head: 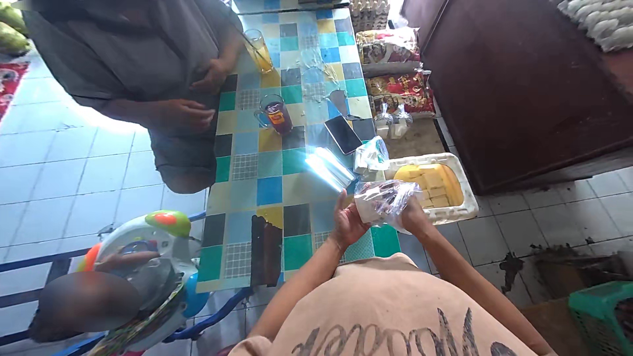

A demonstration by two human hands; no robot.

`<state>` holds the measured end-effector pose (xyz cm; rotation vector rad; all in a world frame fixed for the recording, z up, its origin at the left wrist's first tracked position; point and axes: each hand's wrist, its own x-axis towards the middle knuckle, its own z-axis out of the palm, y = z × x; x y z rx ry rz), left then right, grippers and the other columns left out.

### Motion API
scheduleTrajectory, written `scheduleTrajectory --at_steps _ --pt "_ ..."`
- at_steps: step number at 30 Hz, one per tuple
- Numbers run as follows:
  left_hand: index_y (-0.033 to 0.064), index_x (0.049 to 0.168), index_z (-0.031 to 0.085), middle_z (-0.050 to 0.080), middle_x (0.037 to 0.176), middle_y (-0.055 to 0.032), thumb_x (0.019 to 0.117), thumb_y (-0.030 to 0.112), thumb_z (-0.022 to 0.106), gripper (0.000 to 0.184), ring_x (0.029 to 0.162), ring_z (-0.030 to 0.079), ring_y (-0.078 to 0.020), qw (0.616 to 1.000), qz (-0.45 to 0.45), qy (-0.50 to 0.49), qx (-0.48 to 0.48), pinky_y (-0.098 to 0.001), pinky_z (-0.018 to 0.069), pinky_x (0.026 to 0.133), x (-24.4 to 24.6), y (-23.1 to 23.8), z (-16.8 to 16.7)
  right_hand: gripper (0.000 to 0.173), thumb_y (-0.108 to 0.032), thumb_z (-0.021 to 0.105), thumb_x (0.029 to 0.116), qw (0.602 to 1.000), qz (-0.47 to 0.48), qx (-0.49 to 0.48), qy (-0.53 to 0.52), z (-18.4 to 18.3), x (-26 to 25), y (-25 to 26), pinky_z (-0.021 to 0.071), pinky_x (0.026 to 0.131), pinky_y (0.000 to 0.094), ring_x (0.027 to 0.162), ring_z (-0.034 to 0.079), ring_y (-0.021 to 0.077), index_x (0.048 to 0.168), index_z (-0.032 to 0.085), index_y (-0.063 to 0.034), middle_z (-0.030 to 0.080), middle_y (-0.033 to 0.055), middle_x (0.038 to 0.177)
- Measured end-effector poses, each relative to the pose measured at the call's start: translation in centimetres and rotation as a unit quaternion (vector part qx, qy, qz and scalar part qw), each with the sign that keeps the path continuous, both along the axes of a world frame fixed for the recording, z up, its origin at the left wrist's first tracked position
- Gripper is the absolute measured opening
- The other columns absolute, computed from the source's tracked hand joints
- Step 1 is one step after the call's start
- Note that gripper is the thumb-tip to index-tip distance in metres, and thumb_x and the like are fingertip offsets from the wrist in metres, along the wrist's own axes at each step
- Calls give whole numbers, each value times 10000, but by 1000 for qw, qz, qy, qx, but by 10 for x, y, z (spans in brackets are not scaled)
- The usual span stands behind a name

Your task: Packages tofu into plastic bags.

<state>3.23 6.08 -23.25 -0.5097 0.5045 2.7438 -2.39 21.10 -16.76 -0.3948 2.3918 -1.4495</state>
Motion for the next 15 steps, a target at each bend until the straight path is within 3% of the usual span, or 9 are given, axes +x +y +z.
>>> scheduleTrajectory --at_steps 2,5,8,11,15 --pt "214 1448 496 699 1171 -105 1006 681 72 770 1012 700 -232 1000 -1 -8 -13 -375 585 845 -1 0 1 342 -74 770 894 998 7 54 28 0 0 -1 561 944 450 1001 696 266 1188 666 67 710 210 1084" --pt "153 1413 478 689 1109 -109 1033 648 100 730 938 699 -216 996 2 -74 -59 -348 588 783 -3 6 7 442 -234 729 963 971 62 227 -34 13 -2 -5 462 1071 559 1202 629 403 1279 640 62 666 279 1232" --pt "96 1408 462 674 1111 -124 1052 620 107 726 939 685 -212 989 -21 -104 -104 -352 578 788 -8 12 -3 475 -261 715 973 955 98 270 -79 0 -9 0 447 1098 545 1247 604 398 1312 619 57 648 273 1279" --pt "45 1454 424 613 1243 -170 1068 589 70 755 1059 636 -246 966 -82 -142 -198 -393 541 885 -14 16 -18 396 -175 652 1003 941 125 296 -110 -9 -13 1 426 1112 556 1280 582 415 1308 621 75 631 290 1310" --pt "-59 1479 414 466 1470 -280 1118 460 105 704 1318 492 -364 866 -135 -189 -443 -503 403 1074 -18 14 -22 502 -264 637 1020 901 147 354 -201 -26 -25 -9 404 1115 588 1331 533 440 1341 562 114 563 317 1386"
